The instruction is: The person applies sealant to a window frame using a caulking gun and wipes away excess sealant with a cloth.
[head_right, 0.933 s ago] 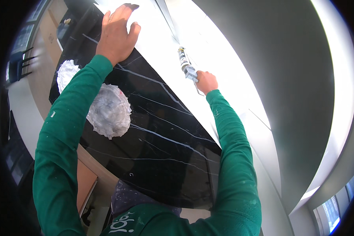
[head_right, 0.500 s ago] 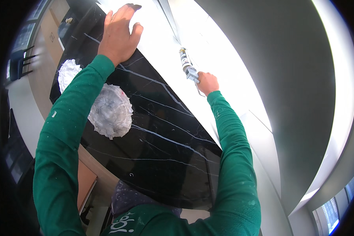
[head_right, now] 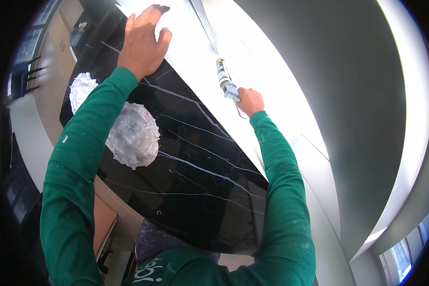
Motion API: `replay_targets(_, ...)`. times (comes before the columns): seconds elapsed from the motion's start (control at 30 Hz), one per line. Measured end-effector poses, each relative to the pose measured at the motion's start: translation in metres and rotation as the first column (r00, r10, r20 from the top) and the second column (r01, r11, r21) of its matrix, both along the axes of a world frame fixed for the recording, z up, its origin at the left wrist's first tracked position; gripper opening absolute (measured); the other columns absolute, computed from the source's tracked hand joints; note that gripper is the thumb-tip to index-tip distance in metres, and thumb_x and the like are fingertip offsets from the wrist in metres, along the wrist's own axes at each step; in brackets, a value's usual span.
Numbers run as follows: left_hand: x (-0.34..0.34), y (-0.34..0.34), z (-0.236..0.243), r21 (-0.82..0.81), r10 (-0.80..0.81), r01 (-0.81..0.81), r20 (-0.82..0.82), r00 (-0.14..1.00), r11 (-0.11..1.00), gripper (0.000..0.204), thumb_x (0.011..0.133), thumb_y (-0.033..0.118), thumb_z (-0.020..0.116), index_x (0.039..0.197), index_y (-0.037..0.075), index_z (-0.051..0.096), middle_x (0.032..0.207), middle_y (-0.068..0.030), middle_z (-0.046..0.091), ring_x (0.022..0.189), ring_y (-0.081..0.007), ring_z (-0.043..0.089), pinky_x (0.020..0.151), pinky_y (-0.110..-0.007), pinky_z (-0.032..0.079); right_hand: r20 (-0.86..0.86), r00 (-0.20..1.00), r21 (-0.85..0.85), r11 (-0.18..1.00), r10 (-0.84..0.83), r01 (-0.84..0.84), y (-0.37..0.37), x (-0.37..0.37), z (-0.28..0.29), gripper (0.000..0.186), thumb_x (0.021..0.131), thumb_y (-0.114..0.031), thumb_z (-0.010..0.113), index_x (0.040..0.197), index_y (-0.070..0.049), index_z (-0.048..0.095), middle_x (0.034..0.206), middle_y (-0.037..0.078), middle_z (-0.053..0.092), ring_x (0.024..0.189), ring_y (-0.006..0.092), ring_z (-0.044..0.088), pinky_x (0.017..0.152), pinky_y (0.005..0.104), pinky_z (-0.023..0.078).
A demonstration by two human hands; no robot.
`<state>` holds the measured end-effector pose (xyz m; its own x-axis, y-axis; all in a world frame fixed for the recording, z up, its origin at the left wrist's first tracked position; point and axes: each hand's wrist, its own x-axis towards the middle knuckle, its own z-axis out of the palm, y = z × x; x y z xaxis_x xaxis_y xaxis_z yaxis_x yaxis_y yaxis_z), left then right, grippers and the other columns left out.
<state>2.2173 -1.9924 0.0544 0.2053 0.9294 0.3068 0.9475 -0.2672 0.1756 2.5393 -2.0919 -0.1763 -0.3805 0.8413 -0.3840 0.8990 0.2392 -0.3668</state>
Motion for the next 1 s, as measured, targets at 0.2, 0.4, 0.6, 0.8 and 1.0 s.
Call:
replay_targets(0.2,0.014,0.000,0.019,-0.146,0.014,-0.016,-0.017,1.000,0.989,0.048,0.091,0.017,0.060,0.133,-0.006,0.056,0.133,-0.0274,0.058,0.132,-0.0414,0.051,0.119,-0.058,0.029,0.007,1.000,-0.003,1.000,-0.025,0.025,-0.002,0.002,-0.003,0.010,0.083,-0.020,0.068,0.086,-0.010,0.069,0.078,0.015,0.072,0.077,0.0373,0.072,0.071,0.0489,0.057)
replay_targets(0.4,-0.002,-0.002,-0.001,0.048,-0.013,0.014,-0.033,0.999,0.999,0.042,0.092,0.023,0.058,0.131,0.007,0.062,0.133,-0.0186,0.062,0.125,-0.0326,0.060,0.122,-0.054,0.027,0.011,1.000,-0.042,0.999,-0.018,0.019,-0.006,0.002,0.004,0.011,0.085,-0.020,0.067,0.085,-0.009,0.069,0.078,0.016,0.072,0.077,0.0377,0.071,0.071,0.0493,0.057)
replay_targets(0.6,0.012,-0.003,0.025,-0.150,0.031,-0.033,-0.021,0.999,0.988,0.048,0.091,0.016,0.060,0.133,-0.005,0.057,0.133,-0.0275,0.058,0.133,-0.0418,0.051,0.119,-0.059,0.029,0.024,1.000,-0.047,0.999,-0.021,0.022,-0.015,0.016,0.004,0.011,0.086,-0.020,0.067,0.085,-0.009,0.069,0.078,0.016,0.072,0.077,0.0377,0.071,0.071,0.0493,0.056)
replay_targets(0.8,0.011,-0.006,0.025,-0.139,0.027,-0.026,0.007,1.000,0.990,0.048,0.091,0.016,0.060,0.135,-0.004,0.056,0.134,-0.0276,0.058,0.134,-0.0418,0.050,0.120,-0.059,0.028,0.027,0.999,-0.053,0.998,-0.025,0.026,-0.022,0.023,0.006,0.011,0.085,-0.020,0.067,0.085,-0.009,0.069,0.078,0.016,0.072,0.077,0.0380,0.071,0.071,0.0495,0.056)
replay_targets(1.0,0.013,-0.005,0.023,-0.129,0.016,-0.014,0.011,1.000,0.992,0.049,0.091,0.016,0.060,0.135,-0.004,0.056,0.135,-0.0272,0.058,0.135,-0.0412,0.050,0.120,-0.059,0.027,0.052,0.998,-0.061,0.998,-0.019,0.022,-0.032,0.038,0.007,0.010,0.084,-0.019,0.068,0.087,-0.010,0.069,0.078,0.016,0.072,0.077,0.0379,0.071,0.070,0.0494,0.056)
